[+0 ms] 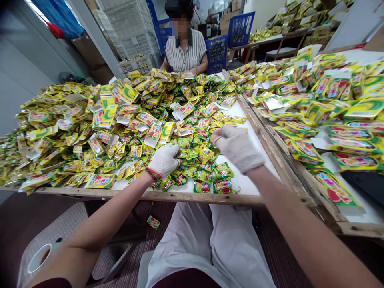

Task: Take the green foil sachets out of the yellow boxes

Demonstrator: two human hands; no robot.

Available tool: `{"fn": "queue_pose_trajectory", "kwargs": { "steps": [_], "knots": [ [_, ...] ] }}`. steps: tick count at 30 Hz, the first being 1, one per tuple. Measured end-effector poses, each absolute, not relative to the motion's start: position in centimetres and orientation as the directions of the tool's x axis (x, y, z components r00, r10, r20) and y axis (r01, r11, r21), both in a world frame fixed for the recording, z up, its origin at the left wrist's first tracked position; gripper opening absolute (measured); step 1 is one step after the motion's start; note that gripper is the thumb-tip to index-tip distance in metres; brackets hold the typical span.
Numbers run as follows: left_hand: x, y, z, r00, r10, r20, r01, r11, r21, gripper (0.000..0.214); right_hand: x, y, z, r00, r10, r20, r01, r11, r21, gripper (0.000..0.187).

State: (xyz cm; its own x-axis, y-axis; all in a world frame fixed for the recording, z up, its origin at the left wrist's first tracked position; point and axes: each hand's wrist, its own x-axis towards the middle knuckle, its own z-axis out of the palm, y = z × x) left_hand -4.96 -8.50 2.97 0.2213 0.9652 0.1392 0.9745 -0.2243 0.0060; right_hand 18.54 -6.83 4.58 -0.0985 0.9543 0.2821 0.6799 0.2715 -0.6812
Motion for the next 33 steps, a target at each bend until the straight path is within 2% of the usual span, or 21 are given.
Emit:
{"fn": "queue_pose_trajectory", "kwargs": {
  "steps": [2,4,7,10,13,15,18,20,22,26,29,33],
  "knots": [
    [-5.5,-8.9,2.7,0.199,0.959,0.202,0.974,-0.216,0.066,0.024,17.0,-6.0,3.4,-0.13,0.973,0.19,0.774,0.219,-0.593,0.027],
    [-6.0,-8.6,2.4,0.177,0.95,0.256,0.971,-0.212,0.115,0.024,15.4,-5.2,1.9,-0.142,0.984,0.109,0.857,0.178,-0.483,0.036],
    [-6.3,-7.3,2.2,0.154,0.965,0.212,0.974,-0.185,0.134,0.025,14.4,-4.8,0.1,-0.165,0.985,0.053,0.887,0.172,-0.429,0.044],
    [-6.5,-6.3,2.1,0.172,0.979,0.113,0.957,-0.193,0.216,0.027,15.7,-5.6,-0.7,-0.171,0.984,0.04,0.842,0.167,-0.512,0.037],
    [-6.4,-6.9,2.2,0.183,0.964,0.192,0.891,-0.245,0.383,0.024,17.8,-7.4,-0.6,-0.165,0.984,0.069,0.764,0.172,-0.622,0.024],
    [-6.1,-8.2,2.3,0.16,0.953,0.259,0.799,-0.279,0.532,0.019,18.8,-9.1,-0.1,-0.133,0.986,0.095,0.69,0.161,-0.705,0.023],
    [-5.0,-10.7,2.2,0.093,0.977,0.191,0.518,-0.211,0.829,0.02,18.6,-11.6,1.0,-0.147,0.989,0.036,0.408,0.094,-0.908,0.029],
    [-3.9,-12.3,1.7,0.078,0.994,0.078,0.279,-0.097,0.955,0.025,17.7,-12.9,1.8,-0.205,0.979,-0.02,0.204,0.023,-0.979,0.033],
    [-2.8,-13.7,1.2,0.095,0.995,0.01,0.096,-0.019,0.995,0.03,16.6,-13.7,2.4,-0.211,0.977,-0.033,0.132,-0.005,-0.991,0.031],
    [-1.6,-15.7,0.4,0.16,0.987,0.0,-0.09,0.015,0.996,0.035,15.5,-14.2,2.4,-0.126,0.992,0.026,0.264,0.059,-0.963,0.025],
    [-1.4,-16.4,0.4,0.154,0.988,-0.029,-0.107,0.046,0.993,0.034,15.5,-14.6,1.9,-0.077,0.99,0.116,0.396,0.137,-0.908,0.026],
    [-1.1,-16.4,0.7,0.143,0.989,-0.032,-0.099,0.047,0.994,0.036,15.3,-15.3,1.0,-0.041,0.983,0.177,0.475,0.175,-0.862,0.025]
  ]
}}
